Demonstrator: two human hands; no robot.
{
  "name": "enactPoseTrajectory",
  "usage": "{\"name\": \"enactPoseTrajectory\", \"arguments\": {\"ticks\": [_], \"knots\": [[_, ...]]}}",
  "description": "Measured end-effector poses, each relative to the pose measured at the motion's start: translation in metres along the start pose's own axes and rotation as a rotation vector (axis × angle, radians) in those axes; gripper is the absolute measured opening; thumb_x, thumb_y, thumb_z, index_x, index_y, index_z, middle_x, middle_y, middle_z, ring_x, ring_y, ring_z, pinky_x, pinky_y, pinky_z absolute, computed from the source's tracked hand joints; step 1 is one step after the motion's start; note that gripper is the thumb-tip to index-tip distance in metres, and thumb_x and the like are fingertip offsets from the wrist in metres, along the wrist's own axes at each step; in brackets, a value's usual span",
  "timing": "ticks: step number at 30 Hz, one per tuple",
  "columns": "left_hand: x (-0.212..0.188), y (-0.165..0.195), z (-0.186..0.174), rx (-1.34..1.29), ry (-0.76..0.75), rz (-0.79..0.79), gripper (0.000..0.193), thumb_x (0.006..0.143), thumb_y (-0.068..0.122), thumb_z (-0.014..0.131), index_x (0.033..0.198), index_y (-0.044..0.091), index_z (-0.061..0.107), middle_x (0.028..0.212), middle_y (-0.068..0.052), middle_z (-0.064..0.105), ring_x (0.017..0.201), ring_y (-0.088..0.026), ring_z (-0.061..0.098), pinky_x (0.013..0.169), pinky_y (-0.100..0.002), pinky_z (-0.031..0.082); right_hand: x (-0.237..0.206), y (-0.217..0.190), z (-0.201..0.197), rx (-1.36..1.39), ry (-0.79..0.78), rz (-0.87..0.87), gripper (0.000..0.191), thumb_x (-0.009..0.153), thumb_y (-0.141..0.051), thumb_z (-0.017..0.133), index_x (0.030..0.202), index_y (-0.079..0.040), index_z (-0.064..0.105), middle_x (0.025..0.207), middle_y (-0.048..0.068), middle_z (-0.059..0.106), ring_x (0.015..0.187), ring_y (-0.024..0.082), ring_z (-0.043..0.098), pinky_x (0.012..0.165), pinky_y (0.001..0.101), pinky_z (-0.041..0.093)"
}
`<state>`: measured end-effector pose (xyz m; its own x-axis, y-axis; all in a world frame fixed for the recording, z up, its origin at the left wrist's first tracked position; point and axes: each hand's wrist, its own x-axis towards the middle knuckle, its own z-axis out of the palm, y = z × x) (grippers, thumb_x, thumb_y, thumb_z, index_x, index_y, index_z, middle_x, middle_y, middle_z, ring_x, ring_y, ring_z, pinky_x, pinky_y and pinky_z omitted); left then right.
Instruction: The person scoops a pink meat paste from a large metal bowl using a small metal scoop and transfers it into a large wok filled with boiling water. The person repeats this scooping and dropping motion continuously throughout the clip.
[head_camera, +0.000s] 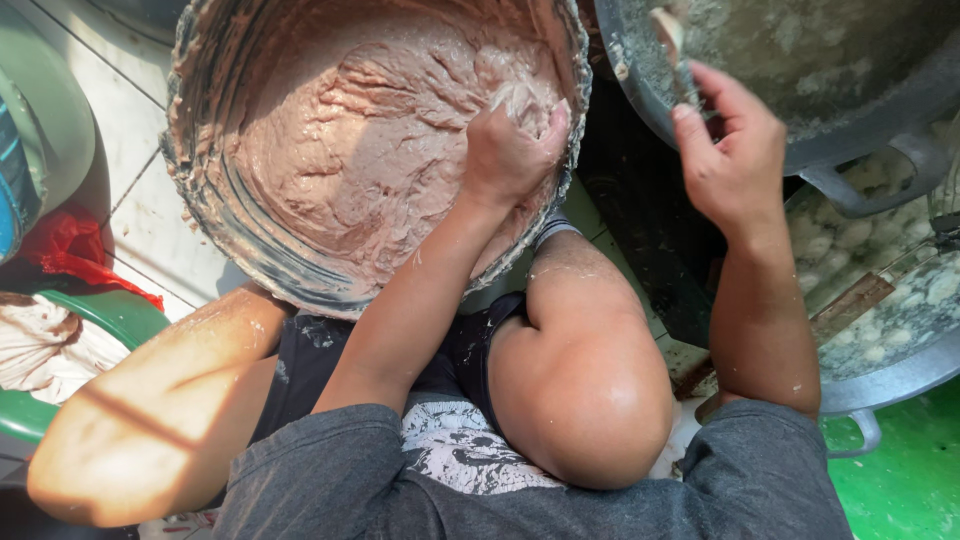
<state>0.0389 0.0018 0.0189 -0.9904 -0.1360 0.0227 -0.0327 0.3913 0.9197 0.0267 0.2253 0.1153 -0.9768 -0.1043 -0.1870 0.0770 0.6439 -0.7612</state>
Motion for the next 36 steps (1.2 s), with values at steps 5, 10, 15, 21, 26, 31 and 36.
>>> {"name": "enactPoseTrajectory", "arguments": {"ticks": [5,10,15,21,26,31,36], "knots": [[0.001,-0.005,0.009,-0.157,0.044,0.020,0.026,0.081,0.021,0.081,0.083,0.005,0.062,0.071,-0.013,0.068,0.066,-0.032,0.073,0.060,-0.041,0.057,-0.016,-0.020,0.024,0.170,-0.269,0.065,0.038,0.107,-0.005,0.060,0.145,-0.001,0.059,0.102,0.004,0.071,0.081,0.007,0.060,0.071,0.0230,0.051],[0.003,0.002,0.009,-0.005,-0.072,0.066,0.015,0.082,0.017,0.078,0.089,0.010,0.068,0.082,-0.014,0.071,0.079,-0.034,0.072,0.070,-0.043,0.058,-0.015,-0.030,0.031,0.408,-0.402,0.139,0.035,0.110,-0.005,0.057,0.145,-0.001,0.057,0.101,0.004,0.069,0.078,0.005,0.058,0.067,0.0200,0.049],[0.035,-0.003,-0.003,0.340,-0.247,0.032,0.028,0.076,0.029,0.079,0.091,0.010,0.066,0.087,-0.014,0.066,0.090,-0.035,0.065,0.075,-0.046,0.053,-0.004,-0.013,0.017,0.612,-0.412,0.413,0.039,0.104,-0.010,0.056,0.142,-0.004,0.057,0.094,0.002,0.069,0.056,0.004,0.052,0.047,0.0190,0.040],[0.043,-0.012,-0.003,0.371,-0.246,0.089,0.027,0.084,0.040,0.074,0.086,0.012,0.070,0.097,-0.019,0.065,0.092,-0.041,0.062,0.075,-0.053,0.052,0.031,0.022,-0.002,-0.313,0.092,-0.309,0.031,0.108,-0.007,0.067,0.137,0.000,0.060,0.109,0.015,0.071,0.094,0.017,0.068,0.082,0.0317,0.056],[0.023,-0.013,0.002,0.155,-0.138,0.105,0.024,0.099,0.028,0.068,0.087,0.008,0.067,0.087,-0.017,0.067,0.080,-0.039,0.065,0.074,-0.050,0.052,0.030,0.016,-0.005,-0.153,0.106,-0.013,0.026,0.112,-0.007,0.066,0.138,-0.001,0.064,0.102,0.011,0.072,0.086,0.011,0.065,0.076,0.0274,0.054],[0.022,-0.007,0.003,-0.087,-0.051,0.088,0.021,0.089,0.019,0.074,0.084,0.004,0.060,0.075,-0.015,0.067,0.068,-0.035,0.070,0.063,-0.043,0.054,0.003,-0.019,0.011,0.291,-0.192,0.207,0.029,0.107,-0.006,0.060,0.136,-0.002,0.062,0.103,0.004,0.070,0.073,0.006,0.059,0.063,0.0223,0.049],[0.021,0.002,0.005,-0.054,-0.078,0.145,0.018,0.083,0.019,0.077,0.084,0.008,0.063,0.075,-0.015,0.069,0.072,-0.036,0.072,0.065,-0.042,0.056,-0.012,-0.044,0.026,0.119,-0.210,-0.105,0.029,0.105,-0.002,0.058,0.134,0.002,0.059,0.103,0.005,0.069,0.088,0.007,0.064,0.076,0.0211,0.051]]}}
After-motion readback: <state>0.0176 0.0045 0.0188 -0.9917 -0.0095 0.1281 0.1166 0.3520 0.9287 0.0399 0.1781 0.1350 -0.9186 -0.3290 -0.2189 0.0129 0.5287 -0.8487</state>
